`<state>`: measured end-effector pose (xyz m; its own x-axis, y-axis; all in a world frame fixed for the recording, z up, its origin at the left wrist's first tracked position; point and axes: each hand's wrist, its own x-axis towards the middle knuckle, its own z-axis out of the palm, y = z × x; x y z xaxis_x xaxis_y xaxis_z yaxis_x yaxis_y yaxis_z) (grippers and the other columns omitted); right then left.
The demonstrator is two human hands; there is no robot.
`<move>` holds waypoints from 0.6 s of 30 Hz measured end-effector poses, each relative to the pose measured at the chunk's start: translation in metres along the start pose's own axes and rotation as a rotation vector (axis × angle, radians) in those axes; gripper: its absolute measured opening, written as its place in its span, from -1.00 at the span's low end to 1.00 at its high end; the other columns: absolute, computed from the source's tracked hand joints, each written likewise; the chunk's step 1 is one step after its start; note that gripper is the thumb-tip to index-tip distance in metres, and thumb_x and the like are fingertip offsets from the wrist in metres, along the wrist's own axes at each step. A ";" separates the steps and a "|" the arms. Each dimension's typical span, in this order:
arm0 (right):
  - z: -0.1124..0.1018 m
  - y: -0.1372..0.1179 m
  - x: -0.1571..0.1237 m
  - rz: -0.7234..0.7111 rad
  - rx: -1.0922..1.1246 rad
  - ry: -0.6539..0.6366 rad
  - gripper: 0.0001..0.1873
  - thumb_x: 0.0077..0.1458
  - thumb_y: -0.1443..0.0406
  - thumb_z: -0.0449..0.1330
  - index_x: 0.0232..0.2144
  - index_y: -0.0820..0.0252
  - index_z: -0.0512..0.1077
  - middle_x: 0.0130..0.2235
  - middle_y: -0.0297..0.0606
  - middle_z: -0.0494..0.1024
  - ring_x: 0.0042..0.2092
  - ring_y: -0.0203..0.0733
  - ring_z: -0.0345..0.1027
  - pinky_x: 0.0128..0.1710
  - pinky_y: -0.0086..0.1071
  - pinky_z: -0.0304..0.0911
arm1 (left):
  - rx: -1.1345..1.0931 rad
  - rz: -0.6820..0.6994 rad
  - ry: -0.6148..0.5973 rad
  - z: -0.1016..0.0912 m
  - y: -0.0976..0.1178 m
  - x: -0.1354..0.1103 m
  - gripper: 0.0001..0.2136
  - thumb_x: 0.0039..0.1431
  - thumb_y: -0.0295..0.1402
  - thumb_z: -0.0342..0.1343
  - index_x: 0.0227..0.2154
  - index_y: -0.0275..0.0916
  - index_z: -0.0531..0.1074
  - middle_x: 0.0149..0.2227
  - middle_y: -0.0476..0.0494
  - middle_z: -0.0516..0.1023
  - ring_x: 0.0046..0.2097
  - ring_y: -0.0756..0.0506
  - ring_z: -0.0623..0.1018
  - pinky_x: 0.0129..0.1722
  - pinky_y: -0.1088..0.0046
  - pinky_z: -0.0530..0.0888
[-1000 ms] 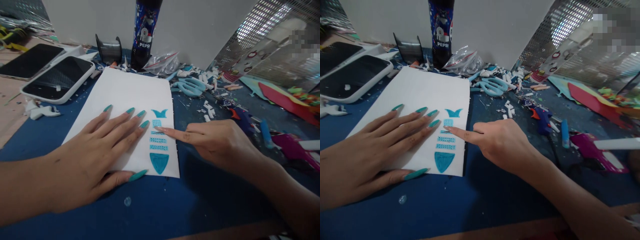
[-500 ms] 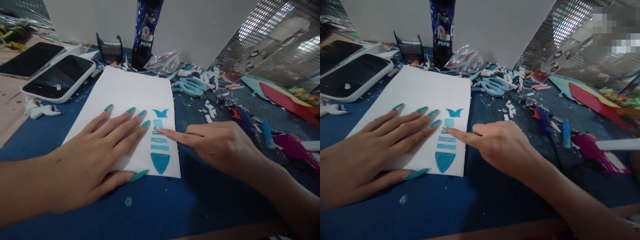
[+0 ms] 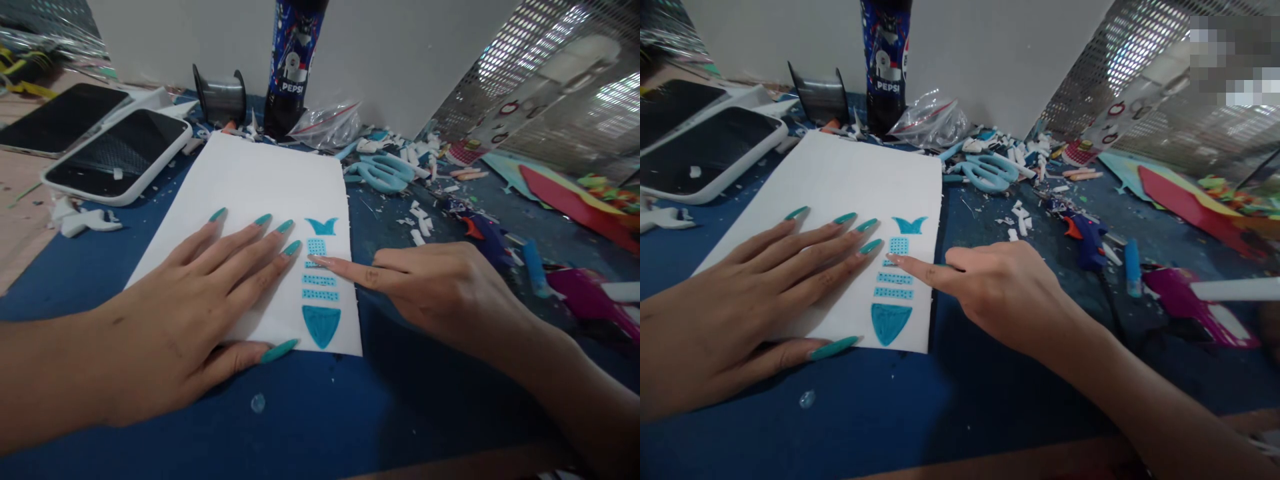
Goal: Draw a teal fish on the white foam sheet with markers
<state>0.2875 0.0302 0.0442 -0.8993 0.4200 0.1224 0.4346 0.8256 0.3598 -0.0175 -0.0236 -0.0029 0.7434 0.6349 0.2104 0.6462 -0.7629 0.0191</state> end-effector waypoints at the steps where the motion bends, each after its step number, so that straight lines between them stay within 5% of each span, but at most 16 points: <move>1: -0.001 0.000 0.000 0.000 0.004 -0.007 -0.41 0.34 0.52 -0.09 0.23 -0.05 0.42 -0.60 -0.48 0.14 -0.58 -0.37 -0.09 -0.52 -0.43 -0.21 | -0.008 0.000 0.002 0.000 0.000 0.000 -0.33 0.46 -0.02 -0.16 0.47 -0.16 -0.20 0.48 -0.14 -0.04 0.47 -0.33 0.06 0.45 0.06 -0.12; 18: -0.009 -0.003 0.005 0.002 -0.011 -0.020 -0.46 0.37 0.49 -0.05 0.23 -0.02 0.44 -0.61 -0.46 0.17 -0.59 -0.38 -0.02 -0.53 -0.41 -0.21 | -0.007 -0.011 -0.003 0.002 0.000 0.001 -0.31 0.44 0.02 -0.14 0.47 -0.16 -0.17 0.48 -0.15 -0.03 0.46 -0.34 0.08 0.44 0.06 -0.11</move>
<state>0.2816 0.0267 0.0519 -0.8971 0.4293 0.1043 0.4357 0.8204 0.3702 -0.0161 -0.0229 -0.0048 0.7370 0.6433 0.2073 0.6528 -0.7570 0.0284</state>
